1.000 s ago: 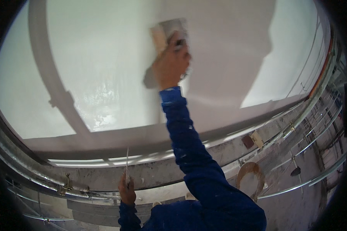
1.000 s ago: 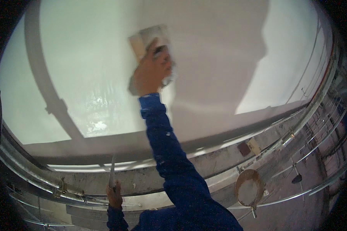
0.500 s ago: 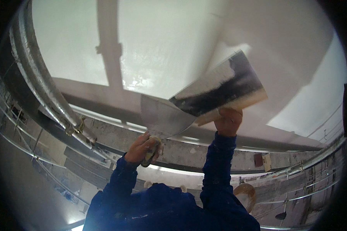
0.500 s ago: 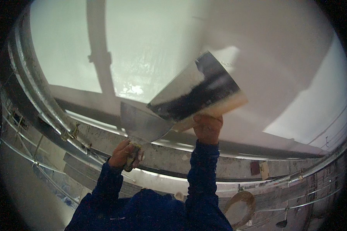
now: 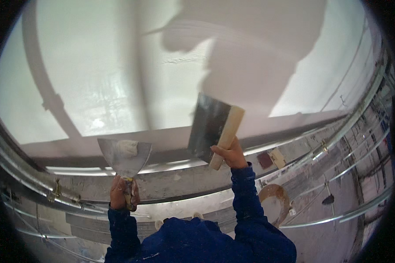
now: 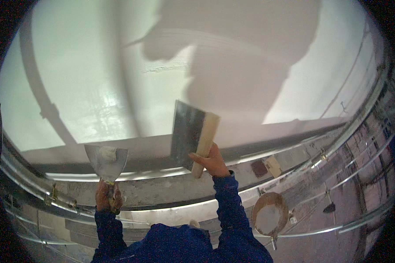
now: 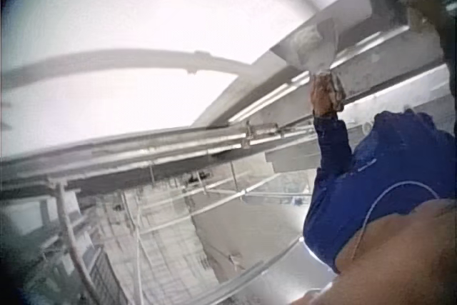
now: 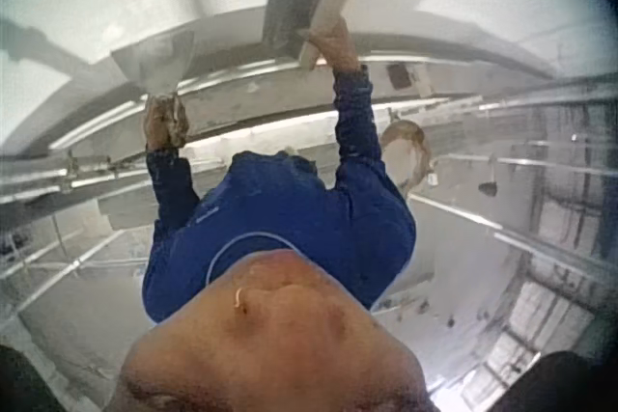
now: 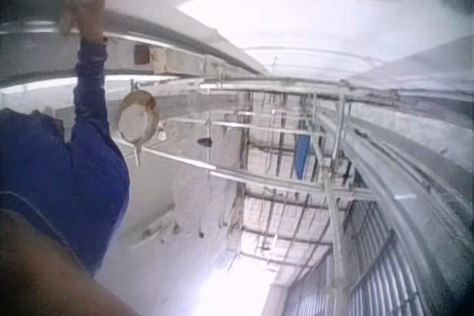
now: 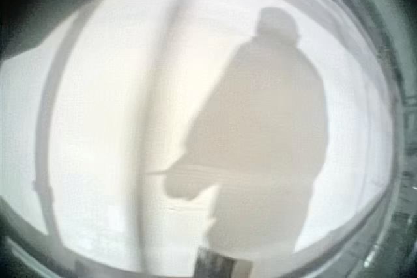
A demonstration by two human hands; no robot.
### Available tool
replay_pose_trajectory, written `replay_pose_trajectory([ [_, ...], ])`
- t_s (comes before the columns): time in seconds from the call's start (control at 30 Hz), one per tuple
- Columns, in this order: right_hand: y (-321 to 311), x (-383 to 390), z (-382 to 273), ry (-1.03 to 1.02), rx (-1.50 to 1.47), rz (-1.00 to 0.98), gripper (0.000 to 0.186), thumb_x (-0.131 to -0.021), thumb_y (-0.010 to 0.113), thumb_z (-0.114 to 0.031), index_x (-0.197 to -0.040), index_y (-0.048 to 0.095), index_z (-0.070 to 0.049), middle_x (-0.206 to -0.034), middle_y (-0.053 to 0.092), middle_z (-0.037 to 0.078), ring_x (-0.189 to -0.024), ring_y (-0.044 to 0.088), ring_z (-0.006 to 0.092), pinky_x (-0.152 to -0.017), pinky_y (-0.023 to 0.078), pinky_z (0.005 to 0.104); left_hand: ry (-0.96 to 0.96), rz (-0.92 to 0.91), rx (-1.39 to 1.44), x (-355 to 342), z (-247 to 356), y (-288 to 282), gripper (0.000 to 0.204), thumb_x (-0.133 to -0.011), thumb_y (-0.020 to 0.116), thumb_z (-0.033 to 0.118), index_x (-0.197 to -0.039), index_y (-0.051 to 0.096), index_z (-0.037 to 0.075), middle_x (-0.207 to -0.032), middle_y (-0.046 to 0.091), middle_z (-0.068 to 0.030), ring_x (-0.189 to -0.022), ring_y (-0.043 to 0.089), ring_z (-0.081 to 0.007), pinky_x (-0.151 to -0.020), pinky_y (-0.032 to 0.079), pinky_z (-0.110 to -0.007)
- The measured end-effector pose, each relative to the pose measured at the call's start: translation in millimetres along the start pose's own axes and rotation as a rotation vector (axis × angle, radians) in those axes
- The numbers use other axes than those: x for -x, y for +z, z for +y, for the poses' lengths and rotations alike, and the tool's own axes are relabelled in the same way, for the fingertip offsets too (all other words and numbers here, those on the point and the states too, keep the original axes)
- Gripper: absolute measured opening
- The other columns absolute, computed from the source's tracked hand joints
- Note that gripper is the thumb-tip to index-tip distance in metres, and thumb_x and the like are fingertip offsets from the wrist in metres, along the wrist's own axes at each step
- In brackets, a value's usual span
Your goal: The person applies plaster to a ceiling using a hawk and trowel while standing on scaffolding. They repeatedly scoop plaster from the hawk and spread it across the ceiling surface in smooth strokes.
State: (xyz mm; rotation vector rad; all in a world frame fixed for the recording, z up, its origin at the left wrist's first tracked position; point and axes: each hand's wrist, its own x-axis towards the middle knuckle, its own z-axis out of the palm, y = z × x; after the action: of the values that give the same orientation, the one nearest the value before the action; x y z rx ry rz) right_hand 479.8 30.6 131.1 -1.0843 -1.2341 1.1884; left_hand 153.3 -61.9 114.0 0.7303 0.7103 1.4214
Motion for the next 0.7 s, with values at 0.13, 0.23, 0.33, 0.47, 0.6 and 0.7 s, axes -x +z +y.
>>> replay_pose_trajectory([
  [0.13, -63, -2, 58, -0.021, 0.037, 0.377, 0.041, -0.060, 0.065, -0.006, -0.097, 0.049, 0.003, -0.082, 0.053, 0.006, -0.073, 0.052, 0.0150, -0.064, 0.044, 0.0272, -0.199, -0.010, -0.052, -11, -40, -17, 0.038, -0.077, 0.051, 0.046, -0.082, 0.050, 0.008, -0.055, 0.050, -0.0048, -0.036, 0.047, -0.0153, -0.032, 0.040, -0.025],
  [0.23, -107, -27, 16, -0.165, 0.212, 0.491, 0.028, -0.064, 0.060, -0.007, -0.089, 0.051, 0.002, -0.071, 0.052, 0.004, -0.063, 0.050, 0.0140, -0.055, 0.041, 0.0274, -0.239, 0.054, -0.046, -11, -61, -15, 0.043, -0.077, 0.048, 0.050, -0.078, 0.050, 0.006, -0.051, 0.047, -0.0043, -0.034, 0.044, -0.0160, -0.031, 0.038, -0.026],
  [0.33, -140, -79, -45, -0.453, 0.437, 0.680, 0.031, -0.065, 0.049, -0.004, -0.096, 0.049, 0.003, -0.068, 0.050, 0.006, -0.057, 0.047, 0.0139, -0.052, 0.040, 0.0277, -0.199, 0.049, 0.027, -15, -70, -8, 0.043, -0.082, 0.043, 0.045, -0.072, 0.046, 0.003, -0.048, 0.045, -0.0067, -0.032, 0.042, -0.0164, -0.029, 0.034, -0.026],
  [0.47, -162, -147, -114, -0.656, 0.674, 0.869, 0.062, -0.066, 0.049, 0.005, -0.125, 0.032, -0.002, -0.117, 0.043, 0.019, -0.106, 0.045, 0.0300, -0.089, 0.037, 0.0366, -0.292, -0.038, 0.112, -17, -71, -12, 0.045, -0.084, 0.042, 0.044, -0.068, 0.044, 0.001, -0.048, 0.044, -0.0079, -0.031, 0.041, -0.0163, -0.028, 0.033, -0.026],
  [0.6, -149, -187, -131, -0.801, 0.765, 0.917, 0.070, -0.068, 0.050, 0.006, -0.131, 0.022, -0.005, -0.128, 0.033, 0.019, -0.118, 0.032, 0.0346, -0.097, 0.030, 0.0398, -0.179, 0.009, 0.031, -11, -62, -21, 0.043, -0.083, 0.045, 0.042, -0.069, 0.043, 0.002, -0.049, 0.043, -0.0072, -0.032, 0.040, -0.0159, -0.029, 0.034, -0.026],
  [0.7, -114, -198, -118, -0.888, 0.798, 0.966, 0.072, -0.069, 0.050, 0.006, -0.132, 0.020, -0.010, -0.126, 0.033, 0.021, -0.120, 0.028, 0.0356, -0.099, 0.027, 0.0406, -0.153, 0.043, 0.076, -3, -55, -41, 0.040, -0.083, 0.046, 0.040, -0.072, 0.043, 0.001, -0.049, 0.042, -0.0071, -0.032, 0.040, -0.0159, -0.029, 0.034, -0.026],
])
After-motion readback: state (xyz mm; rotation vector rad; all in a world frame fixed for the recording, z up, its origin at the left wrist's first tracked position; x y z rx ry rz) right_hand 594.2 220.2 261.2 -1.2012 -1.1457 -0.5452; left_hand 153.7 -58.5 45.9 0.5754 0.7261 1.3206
